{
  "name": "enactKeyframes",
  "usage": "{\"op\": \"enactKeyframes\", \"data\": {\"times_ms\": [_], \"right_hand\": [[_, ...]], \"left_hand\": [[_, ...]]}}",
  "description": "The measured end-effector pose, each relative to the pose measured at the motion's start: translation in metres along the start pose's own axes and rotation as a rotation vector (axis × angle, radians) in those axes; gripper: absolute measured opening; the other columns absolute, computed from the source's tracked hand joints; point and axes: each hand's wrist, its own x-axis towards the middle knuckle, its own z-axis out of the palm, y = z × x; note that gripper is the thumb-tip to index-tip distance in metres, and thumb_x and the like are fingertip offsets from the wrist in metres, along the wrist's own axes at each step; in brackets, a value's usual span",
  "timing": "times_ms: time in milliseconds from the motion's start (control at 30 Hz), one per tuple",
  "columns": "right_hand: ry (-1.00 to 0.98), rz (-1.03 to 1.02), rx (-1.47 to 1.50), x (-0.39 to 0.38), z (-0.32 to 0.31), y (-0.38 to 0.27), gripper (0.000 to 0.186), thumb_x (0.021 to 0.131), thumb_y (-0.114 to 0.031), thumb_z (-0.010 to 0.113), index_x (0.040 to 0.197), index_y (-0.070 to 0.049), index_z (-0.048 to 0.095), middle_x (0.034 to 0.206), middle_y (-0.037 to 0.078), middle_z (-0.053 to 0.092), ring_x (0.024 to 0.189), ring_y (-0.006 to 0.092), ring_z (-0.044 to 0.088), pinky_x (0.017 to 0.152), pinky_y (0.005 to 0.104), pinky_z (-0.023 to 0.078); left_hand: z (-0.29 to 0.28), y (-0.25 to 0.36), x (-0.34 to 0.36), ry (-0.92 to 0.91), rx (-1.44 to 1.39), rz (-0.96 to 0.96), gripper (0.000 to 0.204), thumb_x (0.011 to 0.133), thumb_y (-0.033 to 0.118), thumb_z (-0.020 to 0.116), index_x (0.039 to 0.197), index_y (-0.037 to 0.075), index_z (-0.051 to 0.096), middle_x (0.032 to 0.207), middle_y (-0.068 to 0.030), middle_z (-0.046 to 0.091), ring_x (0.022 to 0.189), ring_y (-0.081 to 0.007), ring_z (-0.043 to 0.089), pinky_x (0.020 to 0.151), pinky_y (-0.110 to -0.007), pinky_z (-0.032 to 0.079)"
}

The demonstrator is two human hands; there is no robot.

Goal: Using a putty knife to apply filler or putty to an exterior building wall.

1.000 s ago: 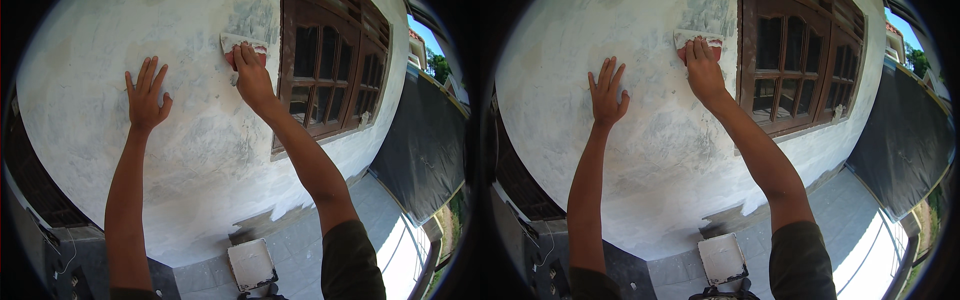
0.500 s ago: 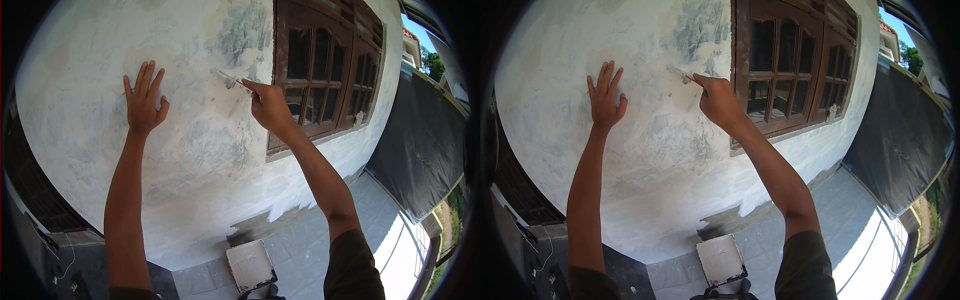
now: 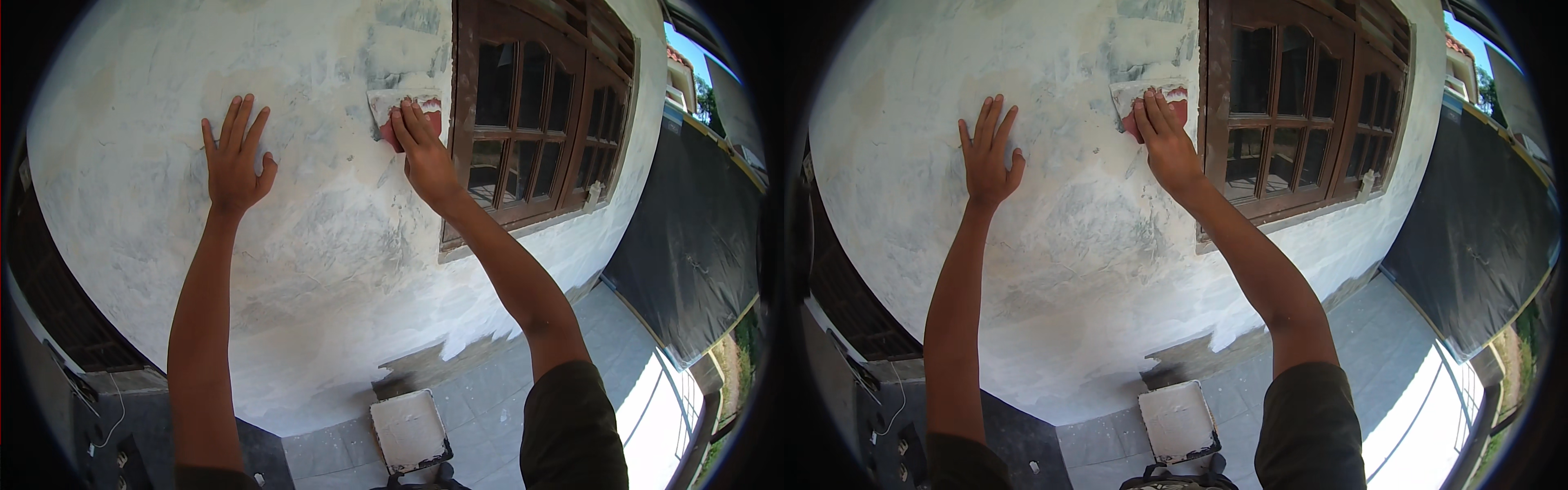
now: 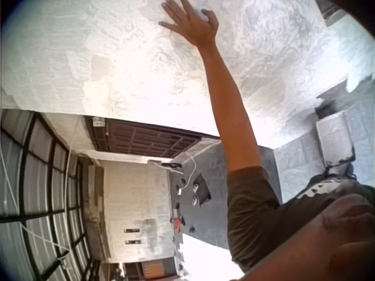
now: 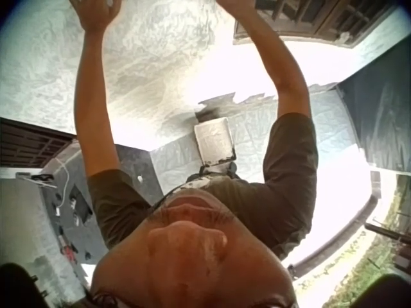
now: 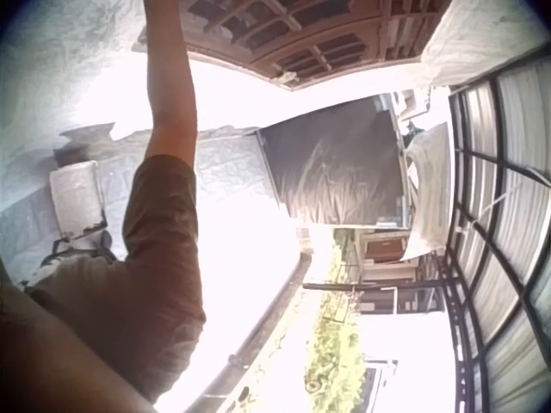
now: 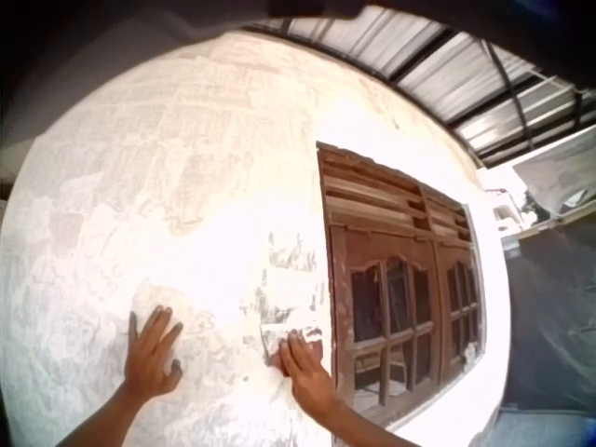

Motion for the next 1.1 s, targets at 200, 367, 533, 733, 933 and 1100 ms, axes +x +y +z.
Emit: {"op": "enactKeyframes", "data": {"times_ms": [200, 367, 533, 733, 933, 1100], "right_hand": [[0.094, 0.107, 0.147, 0.029, -0.068, -0.007, 0.046, 0.080, 0.012, 0.060, 0.123, -0.001, 0.068, 0.125, 0.018, 0.069, 0.115, 0.0371, 0.066, 0.101, 0.0437, 0.054], [0.236, -0.025, 0.001, 0.111, -0.061, 0.038, 0.045, 0.087, 0.006, 0.061, 0.130, -0.003, 0.065, 0.132, 0.017, 0.066, 0.118, 0.0345, 0.064, 0.096, 0.0410, 0.056], [0.135, -0.030, -0.024, 0.067, -0.014, 0.035, 0.050, 0.085, 0.007, 0.061, 0.135, 0.000, 0.060, 0.141, 0.020, 0.059, 0.130, 0.0369, 0.057, 0.102, 0.0430, 0.053], [-0.124, 0.012, 0.076, -0.029, -0.030, -0.021, 0.049, 0.080, 0.009, 0.062, 0.129, 0.007, 0.061, 0.138, 0.025, 0.059, 0.131, 0.0386, 0.056, 0.109, 0.0442, 0.048], [-0.490, 0.301, 0.385, -0.022, -0.080, -0.053, 0.041, 0.082, 0.011, 0.058, 0.121, 0.001, 0.065, 0.124, 0.017, 0.069, 0.116, 0.0351, 0.066, 0.096, 0.0437, 0.056], [0.104, 0.045, 0.228, 0.080, -0.078, -0.027, 0.034, 0.085, 0.012, 0.057, 0.116, 0.003, 0.065, 0.113, 0.015, 0.070, 0.107, 0.0366, 0.067, 0.092, 0.0448, 0.056]], "left_hand": [[-0.001, -0.005, -0.005, 0.013, 0.016, -0.008, 0.070, 0.079, 0.017, 0.058, 0.148, 0.015, 0.052, 0.163, -0.0078, 0.039, 0.154, -0.0258, 0.031, 0.123, -0.066, 0.009], [-0.003, -0.003, -0.002, 0.008, 0.028, 0.002, 0.071, 0.078, 0.016, 0.058, 0.149, 0.015, 0.051, 0.164, -0.0077, 0.038, 0.154, -0.0258, 0.031, 0.123, -0.065, 0.008], [-0.003, -0.001, 0.001, 0.008, 0.022, -0.005, 0.072, 0.078, 0.014, 0.057, 0.149, 0.014, 0.051, 0.163, -0.0084, 0.039, 0.154, -0.0264, 0.031, 0.123, -0.066, 0.009], [-0.004, -0.001, 0.001, 0.012, 0.013, -0.001, 0.073, 0.077, 0.012, 0.057, 0.149, 0.013, 0.050, 0.163, -0.0090, 0.039, 0.154, -0.0274, 0.031, 0.122, -0.067, 0.010], [-0.003, -0.004, -0.004, 0.005, 0.018, -0.008, 0.073, 0.077, 0.013, 0.057, 0.150, 0.014, 0.050, 0.163, -0.0088, 0.038, 0.154, -0.0272, 0.030, 0.122, -0.067, 0.010], [-0.004, 0.000, 0.000, 0.004, 0.019, 0.001, 0.072, 0.078, 0.014, 0.056, 0.150, 0.015, 0.050, 0.163, -0.0088, 0.038, 0.154, -0.0273, 0.030, 0.122, -0.066, 0.010]]}}
